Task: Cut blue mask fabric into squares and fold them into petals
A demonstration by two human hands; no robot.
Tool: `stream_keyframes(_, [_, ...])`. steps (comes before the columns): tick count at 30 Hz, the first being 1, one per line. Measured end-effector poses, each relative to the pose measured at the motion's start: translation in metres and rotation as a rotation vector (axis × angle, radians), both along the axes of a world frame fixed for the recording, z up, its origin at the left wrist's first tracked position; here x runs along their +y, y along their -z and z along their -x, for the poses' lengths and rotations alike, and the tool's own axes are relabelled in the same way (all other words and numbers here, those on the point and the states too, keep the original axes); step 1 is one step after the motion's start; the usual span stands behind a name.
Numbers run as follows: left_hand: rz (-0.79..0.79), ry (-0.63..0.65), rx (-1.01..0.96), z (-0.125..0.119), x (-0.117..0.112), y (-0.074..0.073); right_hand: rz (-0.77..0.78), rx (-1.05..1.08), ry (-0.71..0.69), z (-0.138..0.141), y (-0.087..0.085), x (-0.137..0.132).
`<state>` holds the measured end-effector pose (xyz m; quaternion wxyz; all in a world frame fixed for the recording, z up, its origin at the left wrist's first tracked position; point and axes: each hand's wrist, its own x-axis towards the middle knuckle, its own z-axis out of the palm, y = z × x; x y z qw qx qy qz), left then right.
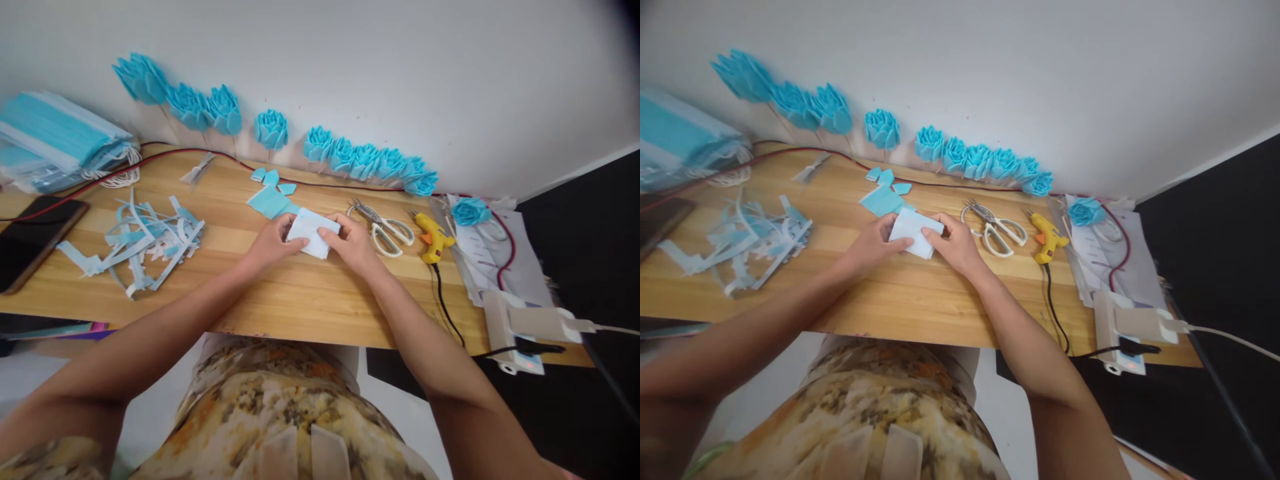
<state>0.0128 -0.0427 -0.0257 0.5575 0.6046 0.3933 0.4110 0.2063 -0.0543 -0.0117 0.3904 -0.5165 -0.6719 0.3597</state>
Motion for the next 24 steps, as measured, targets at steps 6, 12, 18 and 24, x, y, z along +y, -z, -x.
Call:
stream_keyframes(6, [-0.191, 0.006, 0.167, 0.006, 0.001, -0.008, -0.132, -0.275, -0.072, -0.002, -0.012, -0.005])
stream_keyframes(12, [-0.230, -0.088, 0.258, 0.007, -0.002, -0.012, -0.082, -0.202, -0.052, 0.006, -0.014, -0.011])
stream_keyframes(18, [-0.047, -0.089, -0.073, 0.004, 0.004, -0.003, -0.023, -0.075, -0.004, 0.007, -0.005, -0.005])
stream_keyframes(24, [-0.177, -0.080, 0.142, 0.006, 0.004, 0.000, -0.088, -0.039, 0.000, 0.000, 0.000, 0.001])
